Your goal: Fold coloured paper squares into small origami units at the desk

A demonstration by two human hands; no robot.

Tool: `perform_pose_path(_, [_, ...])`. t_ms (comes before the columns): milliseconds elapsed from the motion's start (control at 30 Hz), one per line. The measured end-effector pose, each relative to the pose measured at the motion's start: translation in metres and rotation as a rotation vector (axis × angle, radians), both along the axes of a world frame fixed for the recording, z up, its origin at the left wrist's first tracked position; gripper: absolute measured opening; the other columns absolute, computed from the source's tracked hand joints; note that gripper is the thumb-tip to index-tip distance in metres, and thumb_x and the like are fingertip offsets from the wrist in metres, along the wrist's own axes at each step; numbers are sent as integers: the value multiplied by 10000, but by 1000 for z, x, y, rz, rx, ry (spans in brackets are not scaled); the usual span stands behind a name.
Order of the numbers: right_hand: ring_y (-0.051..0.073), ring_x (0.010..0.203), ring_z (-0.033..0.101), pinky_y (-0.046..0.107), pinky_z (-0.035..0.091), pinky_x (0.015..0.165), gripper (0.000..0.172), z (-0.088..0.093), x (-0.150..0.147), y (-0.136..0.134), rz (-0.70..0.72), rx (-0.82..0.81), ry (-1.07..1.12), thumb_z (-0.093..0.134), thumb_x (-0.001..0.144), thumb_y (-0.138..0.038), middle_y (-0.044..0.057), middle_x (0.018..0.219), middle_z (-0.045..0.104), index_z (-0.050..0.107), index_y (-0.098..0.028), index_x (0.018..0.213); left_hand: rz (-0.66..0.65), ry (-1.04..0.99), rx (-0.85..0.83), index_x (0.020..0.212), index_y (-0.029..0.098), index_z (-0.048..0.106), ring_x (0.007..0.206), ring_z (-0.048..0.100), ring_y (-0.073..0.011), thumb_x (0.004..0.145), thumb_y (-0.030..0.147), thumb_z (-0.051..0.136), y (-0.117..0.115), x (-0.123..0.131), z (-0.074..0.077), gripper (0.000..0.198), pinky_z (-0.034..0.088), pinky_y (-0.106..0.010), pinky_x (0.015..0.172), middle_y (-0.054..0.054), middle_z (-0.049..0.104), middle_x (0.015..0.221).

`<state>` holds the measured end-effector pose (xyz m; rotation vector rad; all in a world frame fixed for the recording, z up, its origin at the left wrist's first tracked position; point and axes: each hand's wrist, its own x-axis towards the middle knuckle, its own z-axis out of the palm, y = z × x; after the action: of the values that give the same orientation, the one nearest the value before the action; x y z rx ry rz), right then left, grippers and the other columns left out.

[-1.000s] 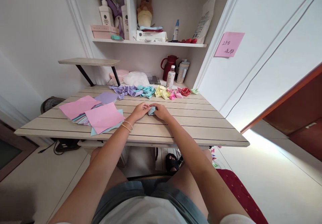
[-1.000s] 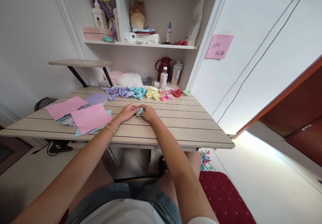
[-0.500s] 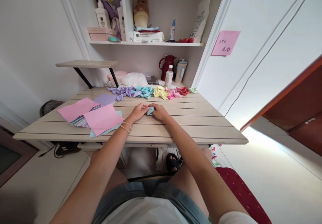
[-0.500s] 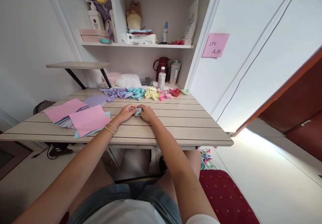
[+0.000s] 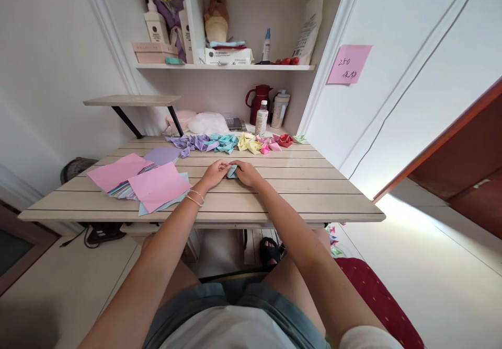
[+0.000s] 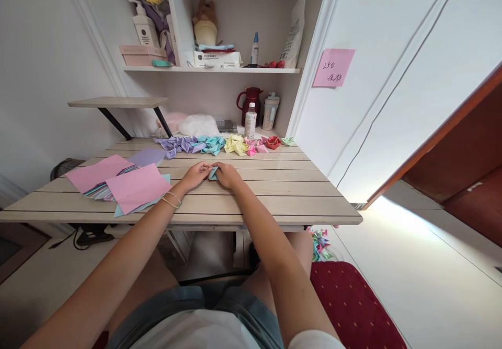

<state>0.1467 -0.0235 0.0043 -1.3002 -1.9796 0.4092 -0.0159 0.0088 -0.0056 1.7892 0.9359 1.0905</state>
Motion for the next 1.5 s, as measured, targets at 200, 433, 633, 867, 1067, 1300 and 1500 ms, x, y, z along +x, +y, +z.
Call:
perform_pose_path(200, [179, 844, 599, 272, 426, 782, 318, 1, 0, 0, -4, 3, -27, 362, 879, -182, 44, 965, 672, 612, -210, 1073, 19, 22, -11, 804, 167, 585, 626, 587, -144, 747, 316, 600, -4, 0, 5, 160, 456, -265, 633, -8, 627, 673])
perform_pose_path(433, [164, 781, 560, 247, 391, 733, 359, 0, -1, 1, 3, 25, -45, 312, 936, -379, 57, 874, 654, 607, -180, 985, 14, 56, 43, 791, 161, 615, 745, 613, -167, 764, 238, 539, -7, 0, 9, 111, 465, -276, 719, -31, 673, 798])
perform_pose_path(633, [166, 797, 559, 247, 378, 739, 370, 1, -1, 0, 7, 18, -42, 311, 936, -397, 60, 902, 657, 608, -183, 989, 35, 111, 81, 802, 165, 629, 726, 601, -171, 759, 180, 515, -5, 0, 6, 123, 464, -269, 693, -27, 676, 790])
perform_pose_path(867, [184, 827, 563, 257, 378, 747, 309, 3, 0, -2, -15, -17, -99, 397, 907, -363, 72, 916, 664, 611, -170, 1021, 55, 420, 268, 813, 163, 639, 718, 582, -200, 782, 164, 463, -8, -1, 11, 179, 451, -308, 703, -45, 671, 783])
perform_pose_path(1067, [186, 865, 562, 257, 377, 759, 300, 3, 0, -2, -21, -6, -118, 408, 909, -340, 83, 976, 661, 605, -166, 1052, 49, 487, 334, 832, 155, 640, 722, 586, -210, 790, 160, 451, -6, -1, 10, 194, 451, -317, 694, -67, 679, 816])
perform_pose_path(1300, [185, 806, 572, 265, 386, 746, 279, 3, 1, -1, -16, -6, -73, 422, 899, -326, 74, 882, 667, 611, -160, 1020, 65, 351, 342, 795, 153, 637, 724, 577, -187, 770, 137, 463, -7, 0, 9, 176, 451, -301, 717, -45, 659, 771])
perform_pose_path(1500, [134, 587, 573, 267, 429, 723, 234, 1, 2, 0, 27, -48, 83, 451, 872, -262, 30, 758, 662, 626, -161, 990, 37, 85, 144, 810, 151, 642, 722, 597, -167, 750, 179, 534, -3, 1, 5, 127, 467, -286, 714, -29, 663, 757])
